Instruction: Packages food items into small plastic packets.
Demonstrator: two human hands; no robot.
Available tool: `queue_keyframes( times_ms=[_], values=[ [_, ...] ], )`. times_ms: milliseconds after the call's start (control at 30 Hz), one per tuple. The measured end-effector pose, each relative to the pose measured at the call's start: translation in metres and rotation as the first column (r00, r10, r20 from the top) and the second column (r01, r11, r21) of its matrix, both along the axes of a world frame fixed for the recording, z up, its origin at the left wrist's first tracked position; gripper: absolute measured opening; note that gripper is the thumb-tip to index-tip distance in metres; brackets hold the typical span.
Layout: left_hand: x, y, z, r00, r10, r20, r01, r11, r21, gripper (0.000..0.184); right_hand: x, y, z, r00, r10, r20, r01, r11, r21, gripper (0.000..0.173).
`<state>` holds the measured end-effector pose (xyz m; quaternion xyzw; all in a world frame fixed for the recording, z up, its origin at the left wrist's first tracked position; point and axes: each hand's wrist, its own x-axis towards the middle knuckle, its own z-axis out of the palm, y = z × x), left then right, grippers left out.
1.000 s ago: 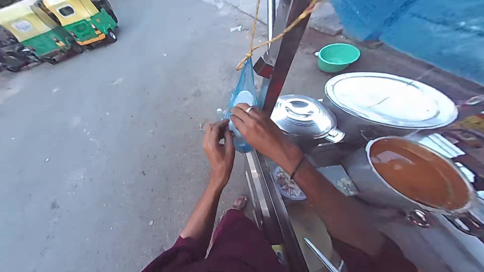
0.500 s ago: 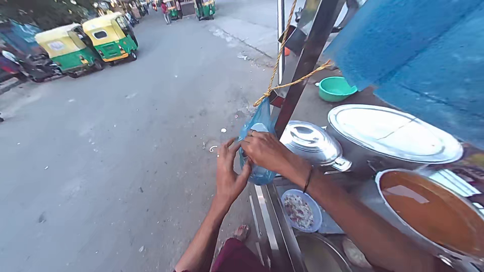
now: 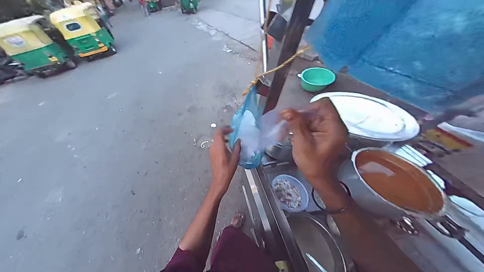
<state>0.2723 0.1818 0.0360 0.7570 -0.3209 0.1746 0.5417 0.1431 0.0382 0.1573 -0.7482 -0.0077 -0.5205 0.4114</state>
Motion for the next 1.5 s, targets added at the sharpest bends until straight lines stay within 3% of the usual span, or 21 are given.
queue_keyframes(
  times_ms=[67, 167, 267, 367, 400, 500, 533, 633, 667, 767, 833, 900, 933, 1000, 1067, 1100, 1133, 1200, 1267, 1367, 1500],
  values=[
    [-0.012, 0.009, 0.008, 0.989, -0.102, 0.11, 0.12, 0.978, -0.173, 0.041, -0.024, -0.004, -0.012, 0.998, -0.049, -0.027, 0.053, 0.982, 0.181, 0.012],
    [-0.045, 0.012, 0.023, 0.916, -0.326, 0.235, 0.394, 0.845, -0.362, 0.032, -0.055, -0.008, -0.043, 0.992, -0.063, -0.112, 0.098, 0.93, 0.353, 0.014],
    [-0.079, -0.001, 0.021, 0.726, -0.684, 0.071, 0.643, 0.639, -0.423, 0.053, -0.083, -0.006, -0.067, 0.974, -0.164, -0.156, 0.212, 0.905, 0.368, 0.017],
    [-0.095, -0.024, 0.005, 0.497, -0.844, -0.204, 0.587, 0.5, -0.637, 0.061, -0.106, -0.006, -0.081, 0.929, -0.32, -0.183, 0.365, 0.871, 0.329, 0.019],
    [-0.096, -0.028, 0.001, 0.497, -0.836, -0.234, 0.542, 0.51, -0.668, 0.058, -0.115, -0.006, -0.084, 0.905, -0.373, -0.203, 0.42, 0.855, 0.303, 0.018],
    [-0.096, -0.032, -0.005, 0.71, -0.691, -0.138, 0.466, 0.608, -0.643, 0.048, -0.146, -0.007, -0.094, 0.845, -0.461, -0.272, 0.532, 0.781, 0.327, 0.019],
    [-0.098, -0.034, -0.002, 0.729, -0.679, -0.086, 0.512, 0.625, -0.589, 0.05, -0.157, -0.007, -0.093, 0.847, -0.452, -0.279, 0.529, 0.768, 0.362, 0.019],
    [-0.129, -0.038, 0.012, 0.588, -0.8, -0.12, 0.766, 0.598, -0.237, 0.077, -0.178, 0.003, -0.087, 0.896, -0.362, -0.259, 0.442, 0.784, 0.436, 0.017],
    [-0.142, -0.043, 0.015, 0.556, -0.814, -0.166, 0.8, 0.579, -0.161, 0.071, -0.183, 0.007, -0.085, 0.903, -0.34, -0.262, 0.425, 0.795, 0.433, 0.018],
    [-0.153, -0.066, 0.012, 0.442, -0.871, -0.216, 0.872, 0.473, -0.124, 0.022, -0.205, 0.003, -0.085, 0.883, -0.336, -0.328, 0.44, 0.837, 0.325, 0.025],
    [-0.146, -0.076, 0.011, 0.361, -0.883, -0.299, 0.922, 0.385, -0.025, 0.02, -0.229, -0.009, -0.084, 0.869, -0.276, -0.411, 0.405, 0.874, 0.269, 0.03],
    [-0.142, -0.081, 0.009, 0.318, -0.867, -0.385, 0.946, 0.319, 0.064, 0.028, -0.249, -0.018, -0.083, 0.857, -0.178, -0.484, 0.349, 0.891, 0.29, 0.02],
    [-0.143, -0.083, 0.008, 0.353, -0.854, -0.382, 0.934, 0.342, 0.1, 0.034, -0.256, -0.02, -0.083, 0.852, -0.135, -0.506, 0.342, 0.875, 0.343, 0.017],
    [-0.152, -0.082, 0.003, 0.578, -0.787, -0.216, 0.816, 0.553, 0.168, 0.044, -0.257, -0.017, -0.086, 0.876, -0.144, -0.46, 0.396, 0.76, 0.515, 0.014],
    [-0.172, -0.084, -0.006, 0.747, -0.66, 0.075, 0.657, 0.751, 0.061, 0.036, -0.254, -0.013, -0.095, 0.898, -0.2, -0.392, 0.426, 0.621, 0.658, 0.017],
    [-0.184, -0.082, -0.008, 0.758, -0.64, 0.125, 0.644, 0.765, 0.007, 0.032, -0.252, -0.01, -0.099, 0.916, -0.174, -0.362, 0.392, 0.585, 0.711, 0.017],
    [-0.197, -0.08, -0.008, 0.704, -0.707, 0.068, 0.709, 0.705, -0.01, 0.037, -0.249, -0.009, -0.104, 0.945, -0.117, -0.307, 0.317, 0.566, 0.761, 0.019],
    [-0.215, -0.079, -0.01, 0.473, -0.849, -0.233, 0.853, 0.508, -0.118, 0.043, -0.24, -0.001, -0.116, 0.988, 0.012, -0.157, 0.13, 0.499, 0.857, 0.018],
    [-0.212, -0.087, -0.015, 0.273, -0.886, -0.375, 0.824, 0.417, -0.384, 0.021, -0.233, 0.004, -0.127, 0.999, 0.01, -0.043, 0.036, 0.382, 0.923, 0.019],
    [-0.197, -0.095, -0.019, 0.246, -0.888, -0.387, 0.715, 0.436, -0.546, 0.008, -0.231, 0.002, -0.142, 0.987, -0.152, 0.059, -0.005, 0.334, 0.942, 0.017],
    [-0.196, -0.097, -0.02, 0.128, -0.801, -0.585, 0.737, 0.472, -0.485, 0.038, -0.214, 0.012, -0.154, 0.986, -0.162, 0.045, 0.047, 0.522, 0.852, 0.016]
  ],
)
